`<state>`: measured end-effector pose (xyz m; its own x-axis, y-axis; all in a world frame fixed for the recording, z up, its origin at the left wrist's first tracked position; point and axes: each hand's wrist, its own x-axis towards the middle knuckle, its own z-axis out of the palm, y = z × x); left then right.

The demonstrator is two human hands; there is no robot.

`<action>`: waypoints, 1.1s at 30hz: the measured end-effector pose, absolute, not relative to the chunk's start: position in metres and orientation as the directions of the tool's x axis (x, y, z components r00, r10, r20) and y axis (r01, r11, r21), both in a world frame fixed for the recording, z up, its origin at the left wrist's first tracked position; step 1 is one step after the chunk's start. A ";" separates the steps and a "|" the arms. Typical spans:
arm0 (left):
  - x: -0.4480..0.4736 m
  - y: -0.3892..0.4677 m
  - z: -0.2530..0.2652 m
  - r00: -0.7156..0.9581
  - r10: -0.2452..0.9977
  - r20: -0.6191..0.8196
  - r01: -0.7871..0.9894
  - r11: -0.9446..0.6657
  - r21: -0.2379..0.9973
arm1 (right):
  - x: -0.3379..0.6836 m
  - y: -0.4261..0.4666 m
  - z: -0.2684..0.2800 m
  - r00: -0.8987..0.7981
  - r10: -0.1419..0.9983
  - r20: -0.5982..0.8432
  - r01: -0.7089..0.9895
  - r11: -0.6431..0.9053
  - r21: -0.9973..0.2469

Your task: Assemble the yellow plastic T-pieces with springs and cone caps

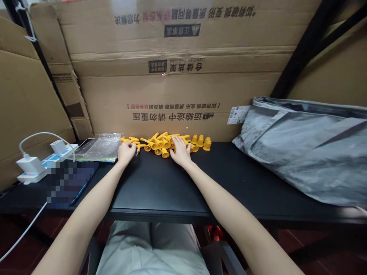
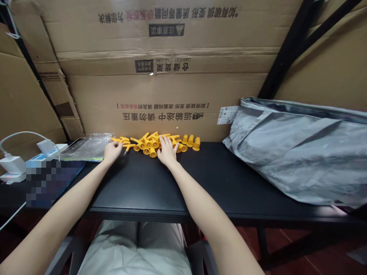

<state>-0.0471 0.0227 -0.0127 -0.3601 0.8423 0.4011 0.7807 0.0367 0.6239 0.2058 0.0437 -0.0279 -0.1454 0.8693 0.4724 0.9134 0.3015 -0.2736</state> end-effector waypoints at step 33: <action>-0.033 0.014 -0.023 0.118 0.982 0.149 0.964 -0.149 0.219 | 0.153 0.032 -0.002 -0.485 0.725 0.488 0.820 0.571 -0.034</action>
<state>-0.0328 0.0140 -0.0235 0.1178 0.9819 0.1486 0.9643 -0.1489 0.2190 0.1531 0.0319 -0.0024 -0.4850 0.7254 0.4884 0.8200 0.5714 -0.0344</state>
